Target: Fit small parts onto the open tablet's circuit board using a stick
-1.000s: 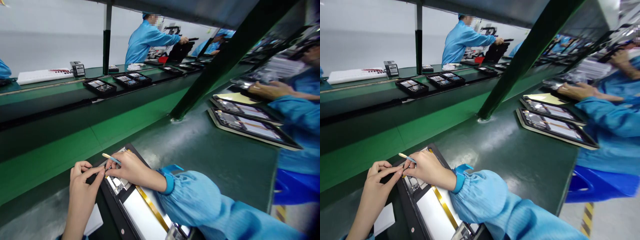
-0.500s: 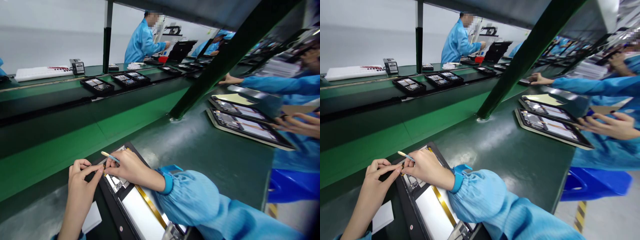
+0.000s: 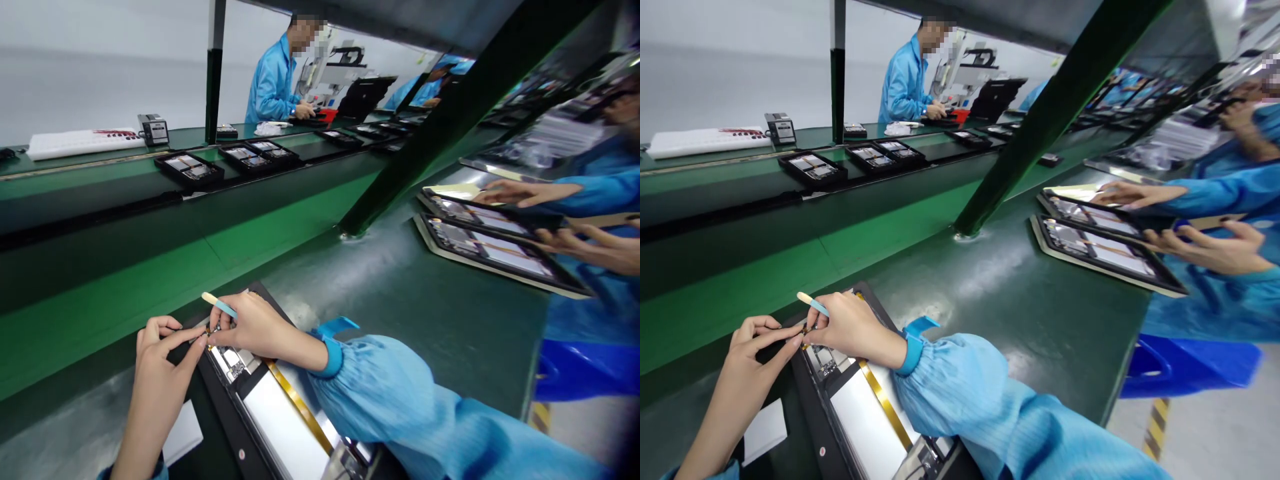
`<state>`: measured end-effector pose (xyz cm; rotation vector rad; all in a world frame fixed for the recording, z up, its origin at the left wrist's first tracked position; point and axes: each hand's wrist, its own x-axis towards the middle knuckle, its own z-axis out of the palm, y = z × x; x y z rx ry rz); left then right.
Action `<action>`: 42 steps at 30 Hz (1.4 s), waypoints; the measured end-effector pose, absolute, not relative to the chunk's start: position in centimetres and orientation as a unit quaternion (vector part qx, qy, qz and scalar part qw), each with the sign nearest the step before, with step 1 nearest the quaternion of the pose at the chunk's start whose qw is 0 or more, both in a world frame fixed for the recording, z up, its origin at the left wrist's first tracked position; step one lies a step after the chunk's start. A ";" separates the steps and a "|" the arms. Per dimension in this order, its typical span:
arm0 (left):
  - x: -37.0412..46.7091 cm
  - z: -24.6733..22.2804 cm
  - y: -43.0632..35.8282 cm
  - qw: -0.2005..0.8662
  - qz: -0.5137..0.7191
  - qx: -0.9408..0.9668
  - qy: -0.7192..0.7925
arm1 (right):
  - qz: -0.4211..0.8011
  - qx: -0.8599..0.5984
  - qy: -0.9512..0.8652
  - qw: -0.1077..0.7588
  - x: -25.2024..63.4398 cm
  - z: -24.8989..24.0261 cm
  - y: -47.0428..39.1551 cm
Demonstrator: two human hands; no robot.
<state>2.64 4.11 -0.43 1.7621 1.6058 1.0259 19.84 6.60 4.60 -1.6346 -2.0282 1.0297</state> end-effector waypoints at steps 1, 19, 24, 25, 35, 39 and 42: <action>2.6 -0.4 4.1 0.263 0.382 0.658 0.594 | 0.366 -0.575 -0.712 0.168 19.8 4.6 6.6; 3.1 0.3 3.9 0.245 0.388 0.652 0.605 | 0.399 -0.565 -0.695 0.194 20.0 4.7 7.0; 3.0 0.4 4.0 0.249 0.386 0.647 0.608 | 0.411 -0.561 -0.699 0.168 19.9 5.1 7.3; 2.9 0.3 4.0 0.255 0.382 0.647 0.609 | 0.413 -0.560 -0.699 0.163 19.9 5.2 7.4; 2.1 0.4 4.1 0.313 0.338 0.640 0.615 | 0.463 -0.554 -0.666 0.189 20.1 5.0 7.7; 2.3 0.3 4.3 0.299 0.350 0.644 0.611 | 0.417 -0.554 -0.695 0.190 20.0 5.0 7.6; 2.5 0.4 4.3 0.288 0.356 0.643 0.614 | 0.389 -0.546 -0.716 0.192 19.9 4.9 7.4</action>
